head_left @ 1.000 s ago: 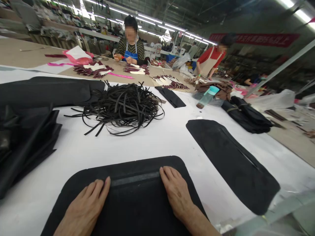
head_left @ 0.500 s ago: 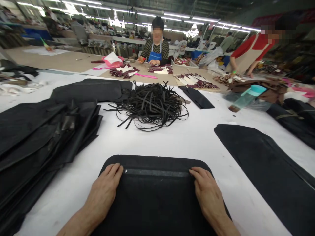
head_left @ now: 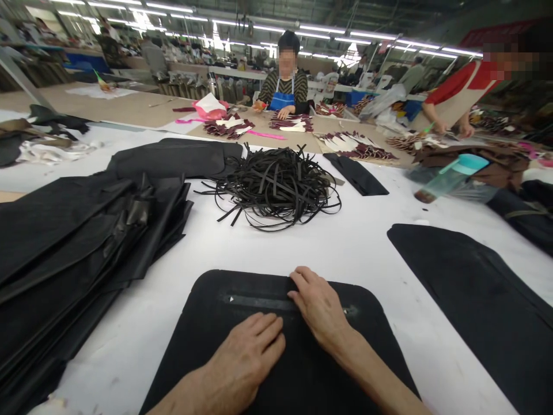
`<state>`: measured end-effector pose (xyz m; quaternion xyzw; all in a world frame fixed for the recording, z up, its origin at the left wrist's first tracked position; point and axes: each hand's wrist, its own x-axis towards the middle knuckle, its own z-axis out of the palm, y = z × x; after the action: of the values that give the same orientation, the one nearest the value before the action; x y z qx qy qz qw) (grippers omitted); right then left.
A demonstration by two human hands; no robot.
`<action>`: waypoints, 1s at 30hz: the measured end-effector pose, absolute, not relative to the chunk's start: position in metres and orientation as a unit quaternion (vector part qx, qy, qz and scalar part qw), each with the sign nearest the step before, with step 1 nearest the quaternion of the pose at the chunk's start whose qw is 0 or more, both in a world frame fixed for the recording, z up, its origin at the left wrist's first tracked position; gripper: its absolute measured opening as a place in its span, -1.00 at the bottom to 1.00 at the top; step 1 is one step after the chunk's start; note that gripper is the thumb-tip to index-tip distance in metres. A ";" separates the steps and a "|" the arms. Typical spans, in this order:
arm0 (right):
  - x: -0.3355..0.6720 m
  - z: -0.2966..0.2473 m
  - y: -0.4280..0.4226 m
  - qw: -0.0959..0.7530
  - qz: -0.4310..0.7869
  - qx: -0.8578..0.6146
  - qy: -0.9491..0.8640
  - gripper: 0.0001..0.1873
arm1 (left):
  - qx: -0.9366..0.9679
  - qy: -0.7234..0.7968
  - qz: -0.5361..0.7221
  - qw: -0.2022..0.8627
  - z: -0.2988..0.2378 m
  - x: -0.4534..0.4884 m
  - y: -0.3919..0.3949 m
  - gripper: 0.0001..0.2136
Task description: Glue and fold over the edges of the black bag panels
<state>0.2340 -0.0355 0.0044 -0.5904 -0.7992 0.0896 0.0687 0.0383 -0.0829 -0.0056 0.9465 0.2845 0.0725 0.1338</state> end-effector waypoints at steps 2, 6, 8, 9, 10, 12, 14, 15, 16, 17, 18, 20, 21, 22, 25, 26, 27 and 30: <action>0.226 0.002 -0.026 0.058 0.087 -0.590 -0.801 -0.77 | 0.953 0.264 0.059 0.140 -0.012 0.045 -0.083 -0.51; 0.234 -0.001 -0.011 0.050 0.102 -0.581 -0.806 -0.90 | 0.958 0.252 0.063 0.126 -0.024 0.044 -0.082 -0.53; 0.240 0.001 -0.007 0.047 0.112 -0.572 -0.811 -0.89 | 0.957 0.254 0.067 0.121 -0.026 0.042 -0.081 -0.53; 0.243 0.003 -0.006 0.046 0.115 -0.567 -0.814 -0.86 | 0.956 0.257 0.069 0.122 -0.026 0.041 -0.081 -0.52; 0.245 0.005 -0.006 0.046 0.118 -0.560 -0.819 -0.83 | 0.955 0.259 0.072 0.124 -0.026 0.041 -0.081 -0.52; 0.247 0.011 -0.008 0.052 0.116 -0.552 -0.824 -0.83 | 0.952 0.265 0.078 0.132 -0.024 0.041 -0.081 -0.51; 0.247 0.018 -0.013 0.071 0.098 -0.565 -0.816 -0.87 | 0.948 0.277 0.073 0.139 -0.023 0.042 -0.081 -0.48; 0.248 0.021 -0.016 0.090 0.072 -0.576 -0.810 -0.88 | 0.946 0.284 0.066 0.141 -0.022 0.042 -0.082 -0.46; 0.248 0.025 -0.019 0.114 0.034 -0.580 -0.806 -0.87 | 0.944 0.291 0.059 0.144 -0.022 0.042 -0.083 -0.44; 0.249 0.028 -0.022 0.140 -0.014 -0.575 -0.806 -0.86 | 0.943 0.295 0.054 0.147 -0.022 0.041 -0.084 -0.42; 0.251 0.032 -0.024 0.164 -0.066 -0.559 -0.810 -0.84 | 0.941 0.299 0.052 0.153 -0.022 0.040 -0.085 -0.39; 0.254 0.039 -0.029 0.192 -0.155 -0.506 -0.826 -0.79 | 0.932 0.314 0.072 0.164 -0.021 0.039 -0.088 -0.38; 0.255 0.043 -0.030 0.193 -0.180 -0.481 -0.836 -0.76 | 0.924 0.329 0.094 0.170 -0.019 0.039 -0.088 -0.40; 0.256 0.046 -0.031 0.191 -0.194 -0.462 -0.844 -0.74 | 0.915 0.344 0.120 0.176 -0.016 0.041 -0.087 -0.43; 0.256 0.055 -0.030 0.185 -0.201 -0.429 -0.861 -0.71 | 0.880 0.377 0.183 0.223 0.002 0.055 -0.079 -0.58; 0.255 0.058 -0.031 0.187 -0.201 -0.421 -0.865 -0.70 | 0.869 0.383 0.188 0.249 0.010 0.063 -0.075 -0.62; 0.254 0.063 -0.031 0.190 -0.203 -0.411 -0.868 -0.70 | 0.858 0.389 0.187 0.280 0.018 0.072 -0.070 -0.64; 0.250 0.080 -0.038 0.209 -0.214 -0.382 -0.874 -0.68 | 0.831 0.386 0.181 0.357 0.034 0.100 -0.056 -0.67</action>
<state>0.2501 -0.0381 0.0796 -0.3818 -0.8744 -0.2142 0.2092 0.0997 -0.0561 0.0338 0.8314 0.3861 0.1805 0.3566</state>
